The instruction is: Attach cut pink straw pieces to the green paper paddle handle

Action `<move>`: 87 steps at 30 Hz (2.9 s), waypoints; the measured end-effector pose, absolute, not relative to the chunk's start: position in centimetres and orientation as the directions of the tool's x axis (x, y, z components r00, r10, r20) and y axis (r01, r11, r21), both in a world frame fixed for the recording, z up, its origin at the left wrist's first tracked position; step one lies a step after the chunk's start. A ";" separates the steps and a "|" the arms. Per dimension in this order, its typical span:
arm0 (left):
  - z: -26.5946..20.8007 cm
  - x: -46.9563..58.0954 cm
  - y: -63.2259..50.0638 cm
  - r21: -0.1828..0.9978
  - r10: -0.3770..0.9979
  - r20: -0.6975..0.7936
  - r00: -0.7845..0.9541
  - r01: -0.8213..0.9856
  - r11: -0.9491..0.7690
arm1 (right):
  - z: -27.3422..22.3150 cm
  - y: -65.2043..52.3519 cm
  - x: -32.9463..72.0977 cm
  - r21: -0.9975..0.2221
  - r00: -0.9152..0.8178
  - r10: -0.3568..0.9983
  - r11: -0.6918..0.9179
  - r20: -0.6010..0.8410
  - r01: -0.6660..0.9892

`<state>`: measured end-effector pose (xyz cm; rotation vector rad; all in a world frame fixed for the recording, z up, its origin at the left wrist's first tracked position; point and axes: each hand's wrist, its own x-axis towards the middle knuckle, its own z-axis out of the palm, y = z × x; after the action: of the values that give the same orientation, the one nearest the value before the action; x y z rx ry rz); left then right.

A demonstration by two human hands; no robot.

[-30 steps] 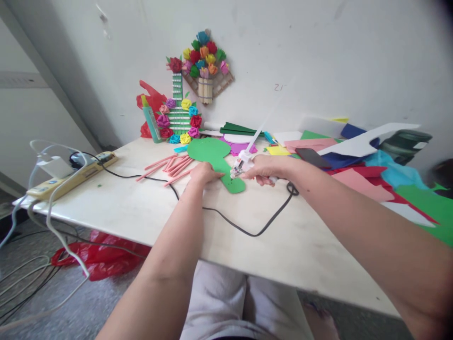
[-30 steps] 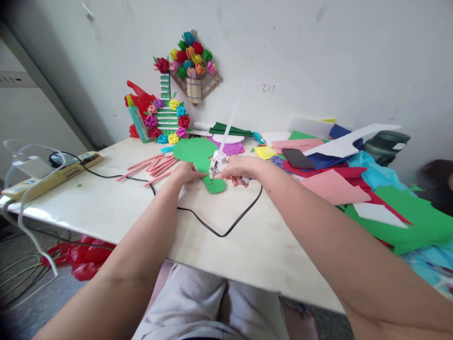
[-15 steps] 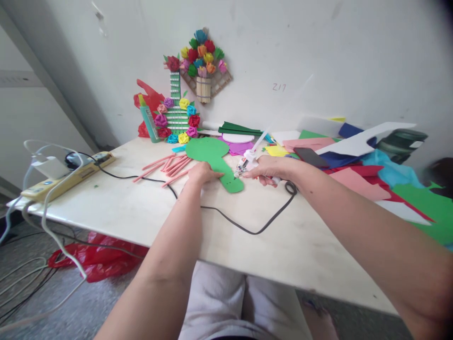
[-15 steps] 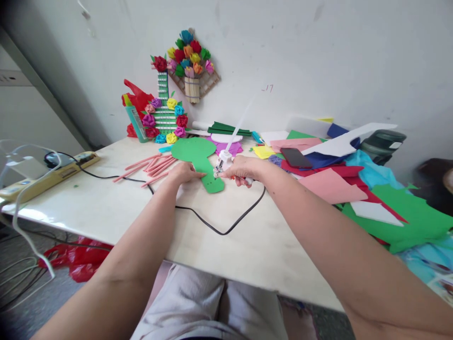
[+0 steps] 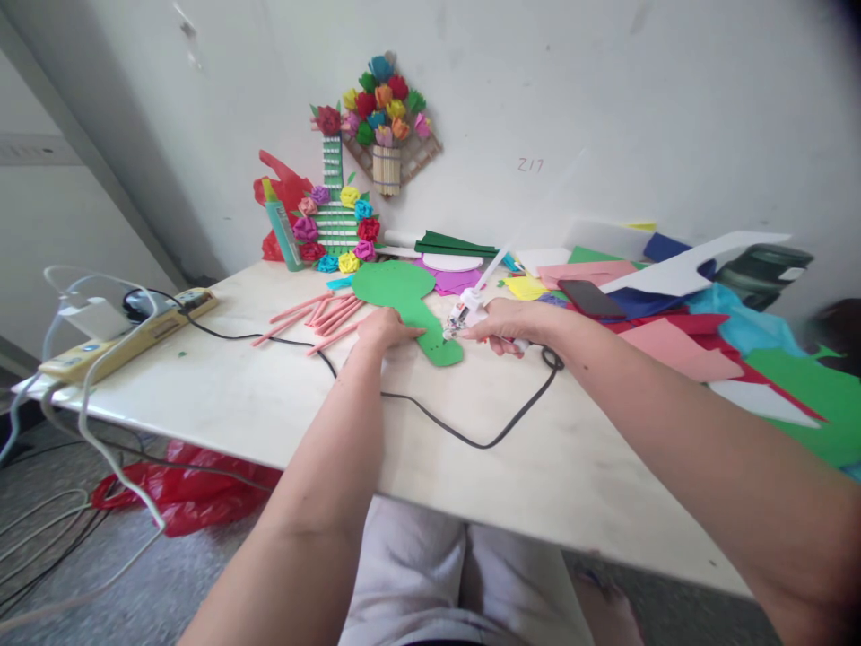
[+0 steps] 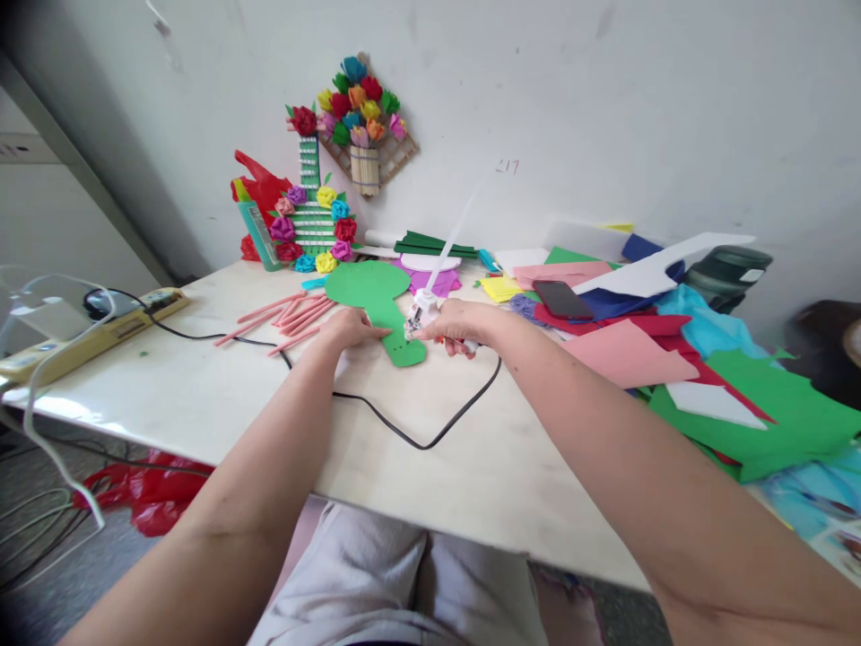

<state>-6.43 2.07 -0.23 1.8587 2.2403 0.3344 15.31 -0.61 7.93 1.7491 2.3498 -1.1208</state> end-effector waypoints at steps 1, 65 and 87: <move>-0.2 -6.4 2.1 0.308 0.984 -0.016 -0.179 0.935 0.175 | 8.0 -0.7 15.3 -0.532 -0.380 0.833 0.125 -0.402 0.837; -0.1 -6.3 2.0 0.317 0.983 -0.031 -0.179 0.931 0.180 | 8.9 -0.4 13.3 -0.325 -0.340 0.811 0.197 -0.476 0.925; 0.0 -6.2 1.7 0.316 0.983 -0.025 -0.184 0.931 0.183 | 8.9 0.0 13.0 -0.303 -0.343 0.796 0.211 -0.499 0.929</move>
<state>-6.21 1.71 0.02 1.8460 2.2337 0.3378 13.01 -0.01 8.90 1.6405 2.2496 -0.8280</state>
